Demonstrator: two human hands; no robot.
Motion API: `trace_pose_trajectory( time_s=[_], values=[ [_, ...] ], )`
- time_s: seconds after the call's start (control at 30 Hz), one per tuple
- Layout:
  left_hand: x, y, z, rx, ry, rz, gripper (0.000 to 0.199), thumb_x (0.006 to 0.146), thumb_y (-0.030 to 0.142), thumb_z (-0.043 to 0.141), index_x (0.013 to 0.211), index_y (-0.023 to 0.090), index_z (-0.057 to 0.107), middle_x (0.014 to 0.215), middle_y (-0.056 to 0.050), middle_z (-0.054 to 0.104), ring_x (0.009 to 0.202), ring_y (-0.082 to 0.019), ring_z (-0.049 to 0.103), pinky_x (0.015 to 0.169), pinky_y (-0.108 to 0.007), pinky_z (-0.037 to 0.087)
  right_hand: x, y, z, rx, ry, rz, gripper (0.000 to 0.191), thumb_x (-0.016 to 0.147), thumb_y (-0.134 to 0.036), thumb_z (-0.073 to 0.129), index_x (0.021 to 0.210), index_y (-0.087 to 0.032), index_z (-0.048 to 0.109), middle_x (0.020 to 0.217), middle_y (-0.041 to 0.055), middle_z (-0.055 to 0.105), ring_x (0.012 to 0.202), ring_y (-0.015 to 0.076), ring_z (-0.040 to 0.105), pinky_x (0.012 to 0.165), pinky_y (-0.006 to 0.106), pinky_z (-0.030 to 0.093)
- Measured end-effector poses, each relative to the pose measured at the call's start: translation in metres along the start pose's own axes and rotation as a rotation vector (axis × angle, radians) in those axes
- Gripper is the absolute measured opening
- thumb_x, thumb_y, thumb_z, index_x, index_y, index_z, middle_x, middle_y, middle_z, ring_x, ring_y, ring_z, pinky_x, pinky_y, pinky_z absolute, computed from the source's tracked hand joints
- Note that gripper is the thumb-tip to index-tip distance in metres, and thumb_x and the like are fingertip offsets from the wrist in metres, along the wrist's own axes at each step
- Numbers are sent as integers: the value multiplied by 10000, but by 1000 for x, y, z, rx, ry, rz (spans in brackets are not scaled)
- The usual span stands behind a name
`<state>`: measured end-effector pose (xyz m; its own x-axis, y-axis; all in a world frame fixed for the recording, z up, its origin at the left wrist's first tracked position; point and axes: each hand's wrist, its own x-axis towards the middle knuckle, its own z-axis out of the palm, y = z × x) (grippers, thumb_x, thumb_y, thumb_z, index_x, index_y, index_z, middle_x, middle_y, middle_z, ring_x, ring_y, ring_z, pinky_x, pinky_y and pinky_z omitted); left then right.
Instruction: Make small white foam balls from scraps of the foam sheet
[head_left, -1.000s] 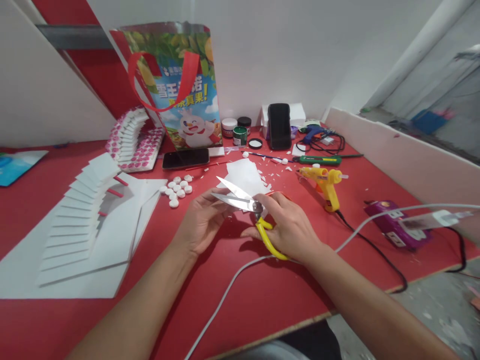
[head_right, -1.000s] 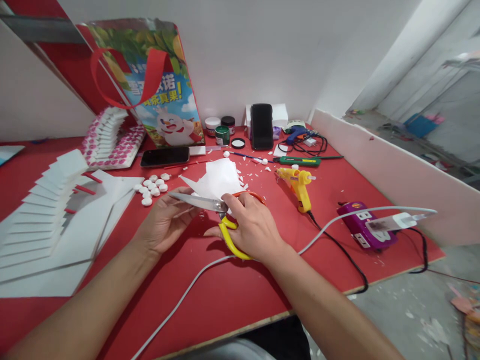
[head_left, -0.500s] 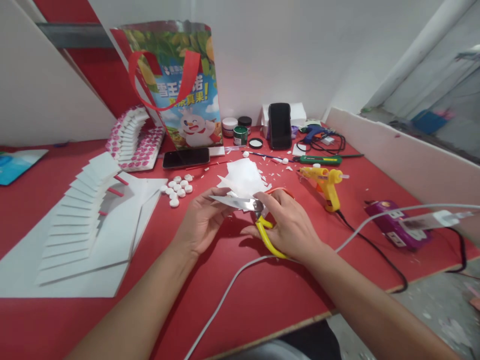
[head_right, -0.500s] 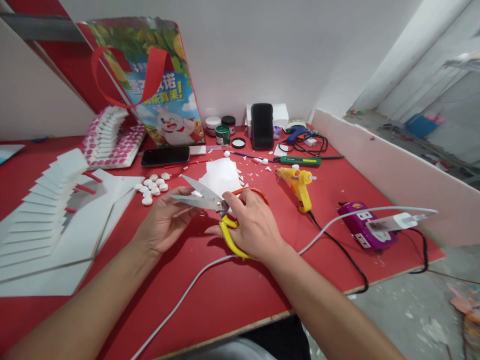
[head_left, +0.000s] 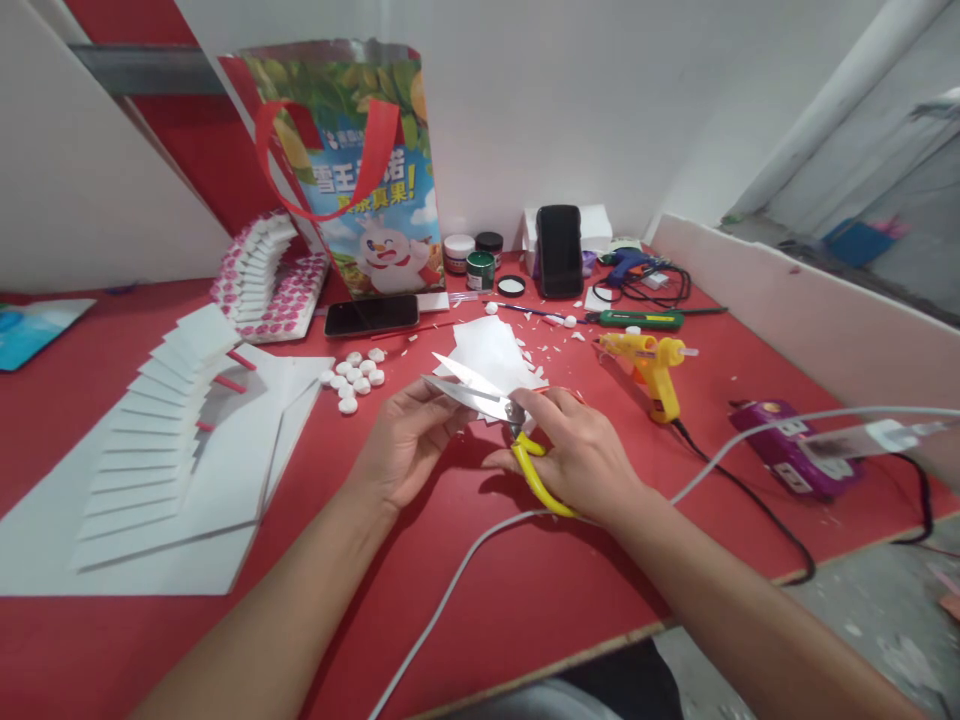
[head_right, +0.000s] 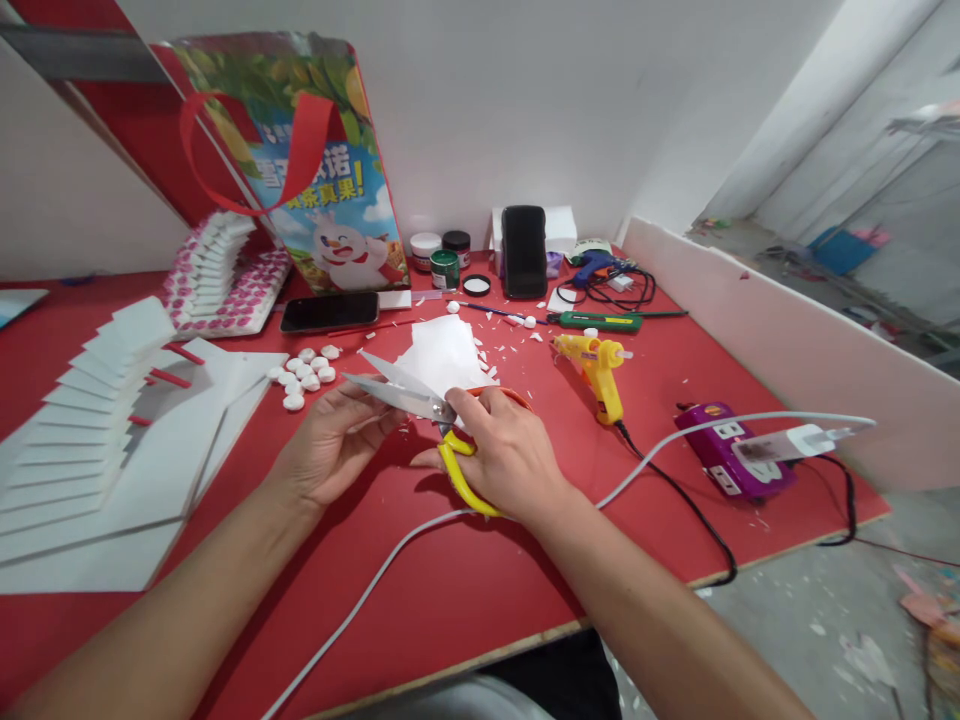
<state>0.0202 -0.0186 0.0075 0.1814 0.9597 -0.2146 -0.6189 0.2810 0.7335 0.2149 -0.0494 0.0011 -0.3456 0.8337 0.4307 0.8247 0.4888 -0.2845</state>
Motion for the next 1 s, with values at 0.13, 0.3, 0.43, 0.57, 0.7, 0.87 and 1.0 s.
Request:
trace_pose_trajectory(
  time_s=[0.13, 0.3, 0.43, 0.57, 0.7, 0.87, 1.0],
  values=[
    [0, 1, -1, 29, -23, 9, 202, 579, 141, 889, 748, 136, 777, 765, -15, 748, 749, -115, 684, 730, -191, 576, -1, 0, 0, -2, 0, 10, 557, 893, -673, 535, 1075, -156, 634, 825, 70, 638, 657, 166, 570, 597, 264, 364],
    [-1, 1, 0, 8, 20, 7, 232, 540, 128, 907, 732, 143, 778, 727, -1, 736, 705, -98, 671, 720, -187, 582, 1, -2, -2, 26, 0, 22, 637, 846, -726, 553, 1104, -148, 630, 845, 75, 636, 685, 177, 571, 599, 271, 370],
    [-1, 1, 0, -3, 36, 2, 254, 523, 115, 905, 741, 147, 780, 740, -4, 740, 730, -110, 680, 724, -193, 583, 3, -3, -3, -17, 3, 17, 673, 833, -763, 525, 1096, -154, 638, 841, 76, 611, 703, 195, 560, 603, 284, 359],
    [-1, 0, 0, -2, 48, 9, 244, 531, 107, 890, 737, 163, 772, 735, -3, 738, 731, -125, 680, 733, -230, 582, 3, -3, -2, -24, 6, 11, 684, 837, -764, 516, 1113, -151, 641, 860, 84, 616, 716, 198, 564, 612, 287, 360],
    [0, 0, 0, 16, 52, 17, 241, 546, 112, 889, 740, 168, 757, 746, 4, 739, 746, -133, 686, 798, -273, 579, 2, -2, -1, -38, -4, 15, 638, 857, -736, 521, 1094, -157, 649, 819, 70, 609, 684, 185, 545, 605, 284, 348],
    [-1, -1, 0, 63, -3, 43, 181, 611, 144, 867, 760, 151, 764, 790, -17, 745, 784, -140, 689, 812, -267, 571, 0, -1, 0, -42, 5, 17, 573, 885, -683, 536, 1090, -160, 650, 834, 79, 647, 675, 176, 568, 600, 275, 349],
    [-1, 0, -1, 55, -2, 35, 174, 625, 134, 856, 773, 143, 764, 772, -24, 741, 722, -123, 680, 752, -239, 573, -1, -2, 2, 40, -6, 62, 558, 878, -671, 562, 1078, -158, 655, 811, 73, 673, 666, 168, 596, 614, 262, 385]
  ],
)
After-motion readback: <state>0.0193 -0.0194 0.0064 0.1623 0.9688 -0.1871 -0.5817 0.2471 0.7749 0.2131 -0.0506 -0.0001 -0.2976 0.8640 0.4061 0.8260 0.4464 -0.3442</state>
